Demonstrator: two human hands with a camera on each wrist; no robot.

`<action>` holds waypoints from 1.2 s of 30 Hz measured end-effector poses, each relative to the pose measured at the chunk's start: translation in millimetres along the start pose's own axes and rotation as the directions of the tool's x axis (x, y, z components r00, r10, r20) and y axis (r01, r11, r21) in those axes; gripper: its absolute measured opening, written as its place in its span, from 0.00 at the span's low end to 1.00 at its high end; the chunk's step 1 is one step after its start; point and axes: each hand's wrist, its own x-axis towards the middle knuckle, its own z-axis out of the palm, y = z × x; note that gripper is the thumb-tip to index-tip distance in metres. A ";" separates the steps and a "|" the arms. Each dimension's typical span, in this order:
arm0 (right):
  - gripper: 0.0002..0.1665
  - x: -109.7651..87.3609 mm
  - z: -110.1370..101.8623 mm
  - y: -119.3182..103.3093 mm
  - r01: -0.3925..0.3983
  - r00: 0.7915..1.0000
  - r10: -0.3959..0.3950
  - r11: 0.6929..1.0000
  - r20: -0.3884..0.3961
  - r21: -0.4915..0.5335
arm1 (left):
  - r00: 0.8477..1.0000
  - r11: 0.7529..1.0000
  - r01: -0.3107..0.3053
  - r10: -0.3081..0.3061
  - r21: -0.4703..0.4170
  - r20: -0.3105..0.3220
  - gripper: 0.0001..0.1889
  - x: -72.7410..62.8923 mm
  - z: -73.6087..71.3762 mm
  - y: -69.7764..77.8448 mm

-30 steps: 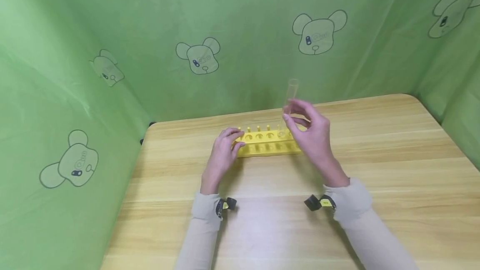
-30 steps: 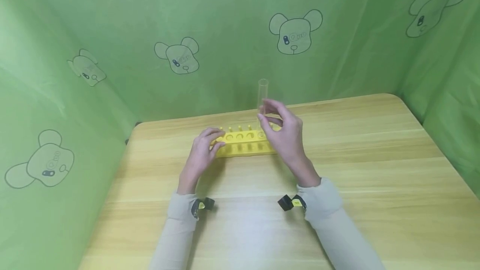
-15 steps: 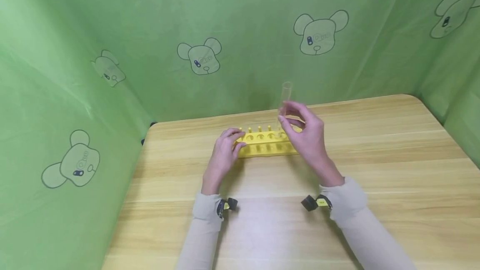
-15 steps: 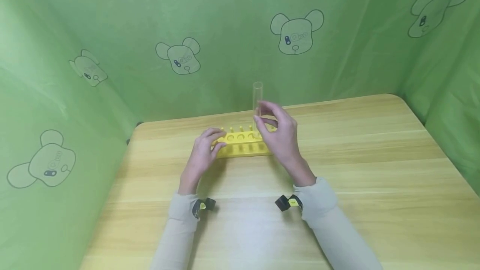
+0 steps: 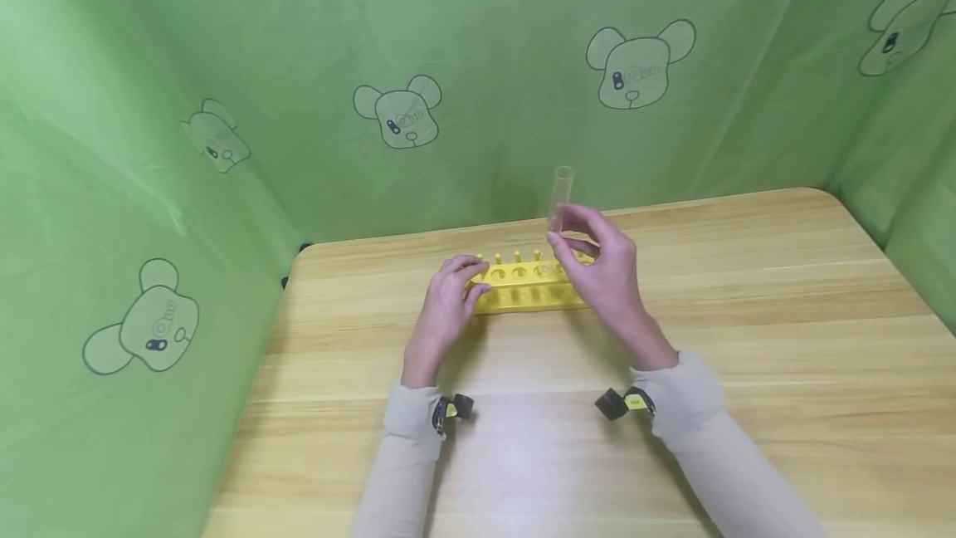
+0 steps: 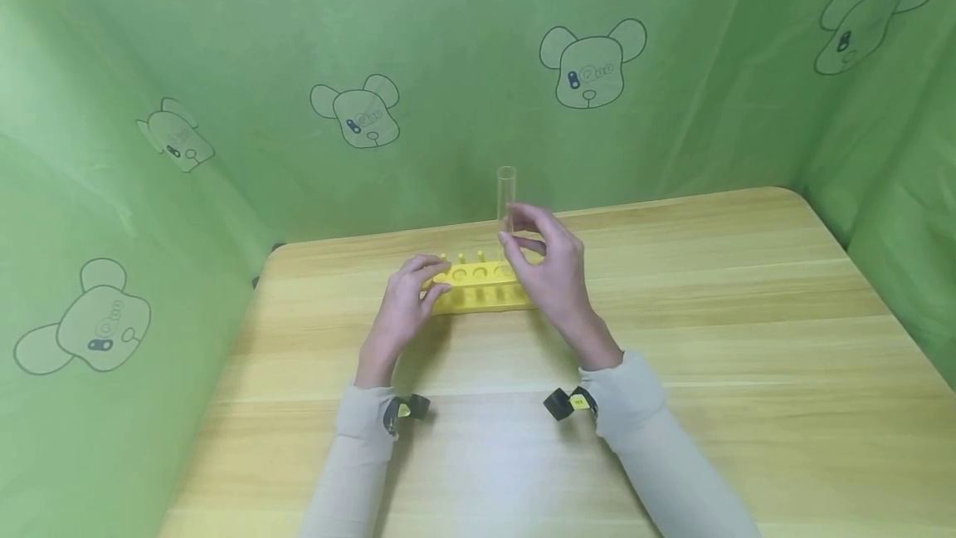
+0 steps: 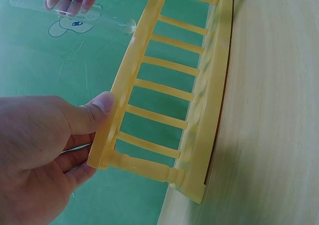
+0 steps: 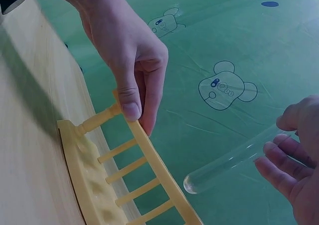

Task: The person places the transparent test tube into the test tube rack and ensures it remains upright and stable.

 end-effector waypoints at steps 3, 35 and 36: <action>0.24 -1.1 0.4 12.1 -0.002 1.000 0.002 1.000 0.003 0.013 | 1.000 1.000 0.000 0.000 0.000 -0.001 0.19 0.0 0.3 -0.3; 0.18 -7.9 8.2 -8.5 -0.027 0.997 0.030 0.999 0.066 -0.038 | 1.000 1.000 -0.008 0.008 -0.001 -0.002 0.18 0.3 -0.7 -0.5; 0.18 -8.1 8.4 -7.7 -0.026 0.998 0.029 0.999 0.064 -0.040 | 1.000 1.000 -0.007 0.007 0.001 0.000 0.18 0.5 -0.7 -0.5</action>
